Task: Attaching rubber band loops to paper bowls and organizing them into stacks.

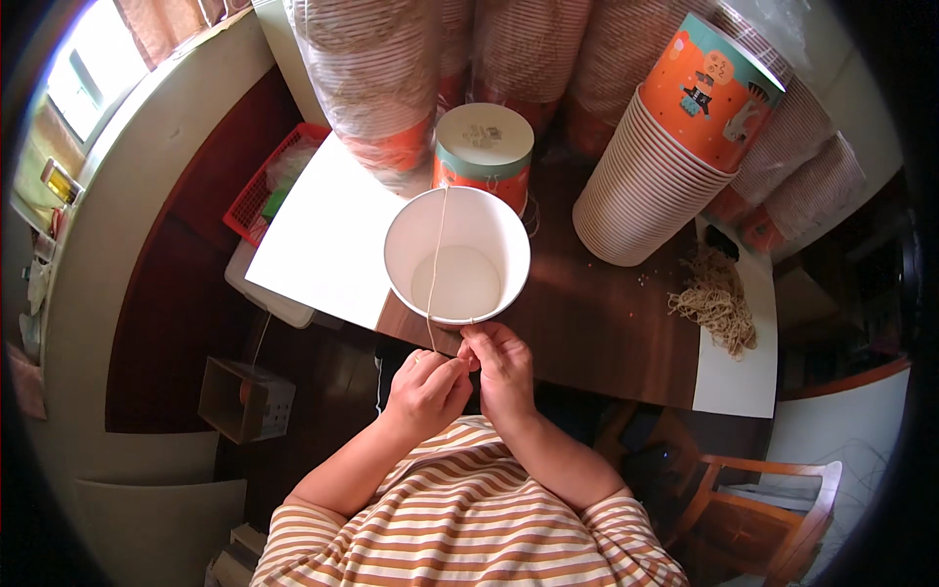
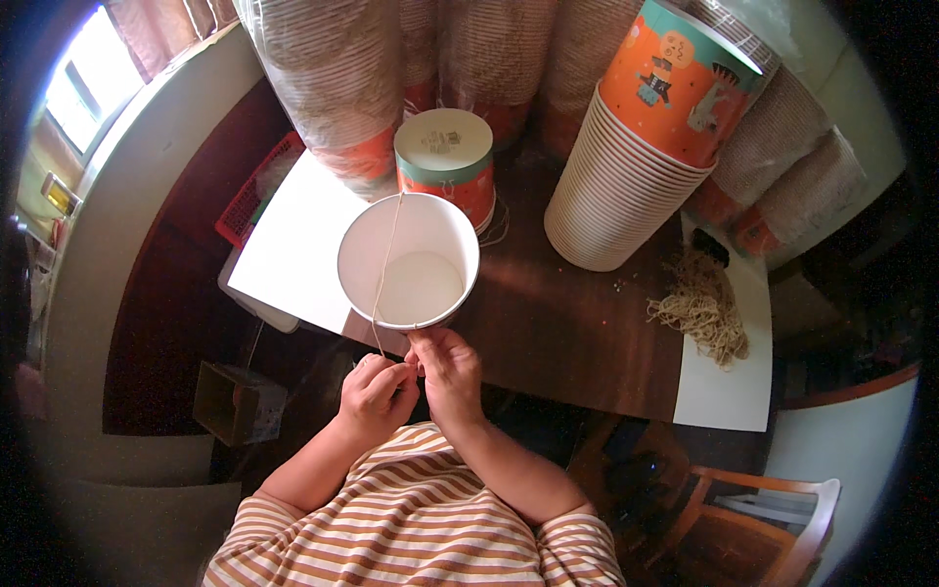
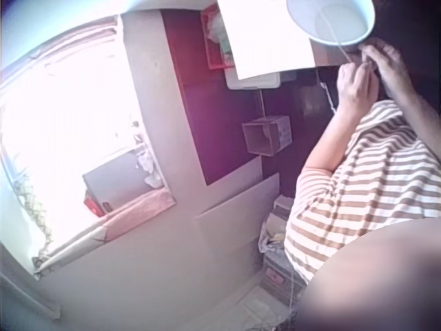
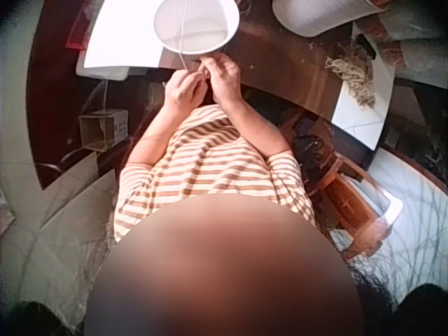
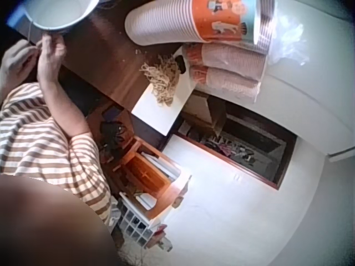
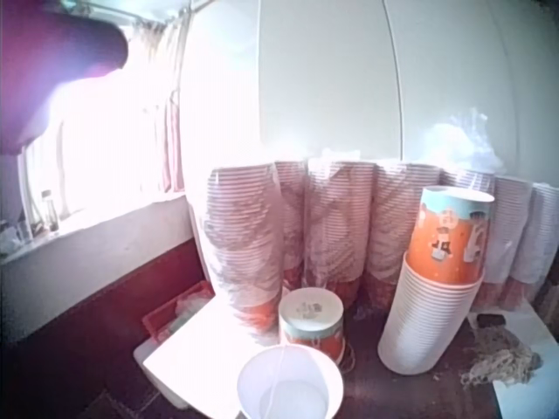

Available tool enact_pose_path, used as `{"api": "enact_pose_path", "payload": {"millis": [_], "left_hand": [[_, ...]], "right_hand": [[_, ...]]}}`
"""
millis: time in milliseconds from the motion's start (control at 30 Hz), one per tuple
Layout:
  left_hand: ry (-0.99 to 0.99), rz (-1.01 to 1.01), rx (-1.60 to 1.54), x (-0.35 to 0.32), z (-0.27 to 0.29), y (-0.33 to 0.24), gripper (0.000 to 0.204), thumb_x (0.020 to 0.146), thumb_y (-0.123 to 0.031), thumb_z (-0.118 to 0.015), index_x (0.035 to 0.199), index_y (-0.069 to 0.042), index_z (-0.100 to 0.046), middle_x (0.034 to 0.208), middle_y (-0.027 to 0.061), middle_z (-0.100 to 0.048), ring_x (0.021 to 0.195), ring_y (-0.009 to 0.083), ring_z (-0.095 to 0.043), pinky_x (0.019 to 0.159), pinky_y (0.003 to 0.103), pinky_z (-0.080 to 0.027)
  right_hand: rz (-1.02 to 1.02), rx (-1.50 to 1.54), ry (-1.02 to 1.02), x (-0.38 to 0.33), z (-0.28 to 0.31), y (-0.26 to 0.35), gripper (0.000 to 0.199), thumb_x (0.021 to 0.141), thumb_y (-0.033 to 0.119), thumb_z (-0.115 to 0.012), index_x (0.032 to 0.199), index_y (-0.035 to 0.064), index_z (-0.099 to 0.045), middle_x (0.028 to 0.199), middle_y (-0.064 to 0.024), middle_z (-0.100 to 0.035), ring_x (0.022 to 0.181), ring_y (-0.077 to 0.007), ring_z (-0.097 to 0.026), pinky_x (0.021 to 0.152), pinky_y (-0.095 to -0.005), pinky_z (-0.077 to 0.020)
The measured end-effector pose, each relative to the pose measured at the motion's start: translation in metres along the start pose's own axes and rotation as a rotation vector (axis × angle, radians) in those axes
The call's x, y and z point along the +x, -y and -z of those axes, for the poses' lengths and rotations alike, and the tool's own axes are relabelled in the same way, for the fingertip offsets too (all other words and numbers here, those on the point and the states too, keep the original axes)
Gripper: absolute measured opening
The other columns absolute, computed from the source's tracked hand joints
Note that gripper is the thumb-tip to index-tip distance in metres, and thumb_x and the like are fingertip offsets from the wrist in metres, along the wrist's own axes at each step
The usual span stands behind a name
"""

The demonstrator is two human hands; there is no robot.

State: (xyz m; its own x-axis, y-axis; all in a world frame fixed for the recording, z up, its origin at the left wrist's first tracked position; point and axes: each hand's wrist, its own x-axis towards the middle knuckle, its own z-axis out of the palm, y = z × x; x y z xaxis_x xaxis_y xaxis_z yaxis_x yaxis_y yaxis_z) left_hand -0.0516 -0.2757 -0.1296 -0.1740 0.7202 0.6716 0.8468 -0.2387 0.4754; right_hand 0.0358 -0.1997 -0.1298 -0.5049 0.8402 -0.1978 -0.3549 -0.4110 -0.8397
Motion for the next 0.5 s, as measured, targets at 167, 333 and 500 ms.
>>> {"api": "enact_pose_path", "payload": {"millis": [167,333,500], "left_hand": [[-0.010,0.011,0.003,0.000,0.001,0.002,0.021,0.063,0.003,-0.067,0.083,-0.003,-0.062,0.069,0.0071,-0.054,0.057,0.0231,-0.052,0.055,0.032,-0.045],[-0.204,0.064,0.059,0.009,0.025,0.005,0.027,0.062,-0.013,-0.075,0.087,-0.005,-0.069,0.097,0.0104,-0.057,0.061,0.0158,-0.048,0.051,0.027,-0.041],[-0.159,0.502,-0.020,0.041,0.052,0.028,0.042,0.077,-0.018,-0.071,0.111,0.001,-0.056,0.104,0.0179,-0.056,0.066,0.0182,-0.059,0.061,0.023,-0.048]], "right_hand": [[0.009,-0.006,0.023,0.002,0.004,0.000,0.013,0.088,0.016,-0.062,0.085,0.0042,-0.064,0.069,-0.0006,-0.060,0.061,-0.0045,-0.049,0.059,-0.0187,-0.0386],[0.002,-0.150,0.049,0.003,0.027,0.005,0.018,0.087,0.020,-0.060,0.094,0.0040,-0.066,0.081,-0.0023,-0.065,0.068,-0.0057,-0.051,0.065,-0.0204,-0.0415],[0.000,-0.245,-0.087,0.013,0.060,0.006,0.018,0.086,0.018,-0.057,0.095,0.0054,-0.066,0.087,-0.0057,-0.067,0.073,-0.0091,-0.057,0.067,-0.0219,-0.0438]]}}
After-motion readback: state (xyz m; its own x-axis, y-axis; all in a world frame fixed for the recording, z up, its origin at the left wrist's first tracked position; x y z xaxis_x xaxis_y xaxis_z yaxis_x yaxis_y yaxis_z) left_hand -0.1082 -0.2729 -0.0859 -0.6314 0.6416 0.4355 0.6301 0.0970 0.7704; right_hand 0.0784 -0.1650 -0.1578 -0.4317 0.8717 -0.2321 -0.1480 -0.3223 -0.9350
